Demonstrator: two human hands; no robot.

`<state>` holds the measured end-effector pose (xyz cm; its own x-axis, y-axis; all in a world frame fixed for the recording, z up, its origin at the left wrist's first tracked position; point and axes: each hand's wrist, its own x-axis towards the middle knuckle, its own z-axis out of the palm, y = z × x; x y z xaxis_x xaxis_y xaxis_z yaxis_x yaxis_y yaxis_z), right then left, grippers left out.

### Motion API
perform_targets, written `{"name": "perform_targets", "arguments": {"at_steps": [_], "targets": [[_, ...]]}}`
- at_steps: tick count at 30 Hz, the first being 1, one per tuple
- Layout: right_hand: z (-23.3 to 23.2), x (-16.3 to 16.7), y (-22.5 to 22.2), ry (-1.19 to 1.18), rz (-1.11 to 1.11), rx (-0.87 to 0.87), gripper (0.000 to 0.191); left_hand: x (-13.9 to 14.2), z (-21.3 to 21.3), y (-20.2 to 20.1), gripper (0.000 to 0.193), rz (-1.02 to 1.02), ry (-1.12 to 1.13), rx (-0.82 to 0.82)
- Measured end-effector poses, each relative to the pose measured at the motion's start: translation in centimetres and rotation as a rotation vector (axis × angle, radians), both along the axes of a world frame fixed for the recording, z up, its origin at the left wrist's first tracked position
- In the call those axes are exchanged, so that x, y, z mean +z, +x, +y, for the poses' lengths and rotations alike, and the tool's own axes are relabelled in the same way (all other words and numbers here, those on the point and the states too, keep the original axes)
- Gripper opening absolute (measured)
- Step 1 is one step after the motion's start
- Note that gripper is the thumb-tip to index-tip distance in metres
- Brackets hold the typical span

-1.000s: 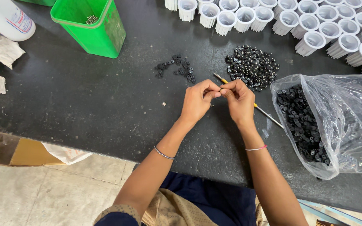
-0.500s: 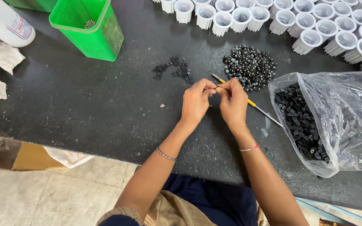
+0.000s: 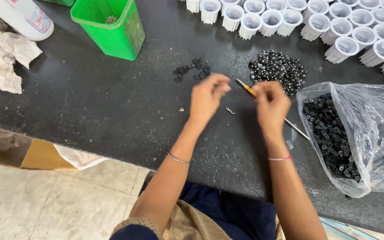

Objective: The person sits at a workbench and inserts small metal fasteners into black plastic parts one at a time by hand, placing each finished part into a growing pile. Near the end, they gather the black plastic parts, put them into a clear plastic bag, and tie the bag closed.

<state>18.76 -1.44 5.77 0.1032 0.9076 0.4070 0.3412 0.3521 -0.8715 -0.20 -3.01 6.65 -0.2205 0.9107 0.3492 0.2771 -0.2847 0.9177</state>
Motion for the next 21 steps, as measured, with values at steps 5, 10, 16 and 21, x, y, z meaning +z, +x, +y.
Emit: {"name": "perform_targets", "arguments": {"at_steps": [5,10,16,21], "targets": [[0.8,1.4,3.3,0.127,-0.083,-0.181,0.024,-0.1,0.8,-4.5,0.012,0.285,0.112,0.434],[0.0,1.8,2.3,0.123,-0.173,-0.126,0.012,-0.5,1.0,-5.1,0.017,0.411,0.072,0.407],[-1.4,2.2,-0.4,0.083,-0.205,0.065,0.01,-0.7,0.7,-3.5,0.02,0.55,0.003,0.265],[-1.6,2.5,-0.4,0.052,-0.279,0.11,0.011,-0.7,0.7,-3.4,0.013,0.62,-0.036,0.29]]}}
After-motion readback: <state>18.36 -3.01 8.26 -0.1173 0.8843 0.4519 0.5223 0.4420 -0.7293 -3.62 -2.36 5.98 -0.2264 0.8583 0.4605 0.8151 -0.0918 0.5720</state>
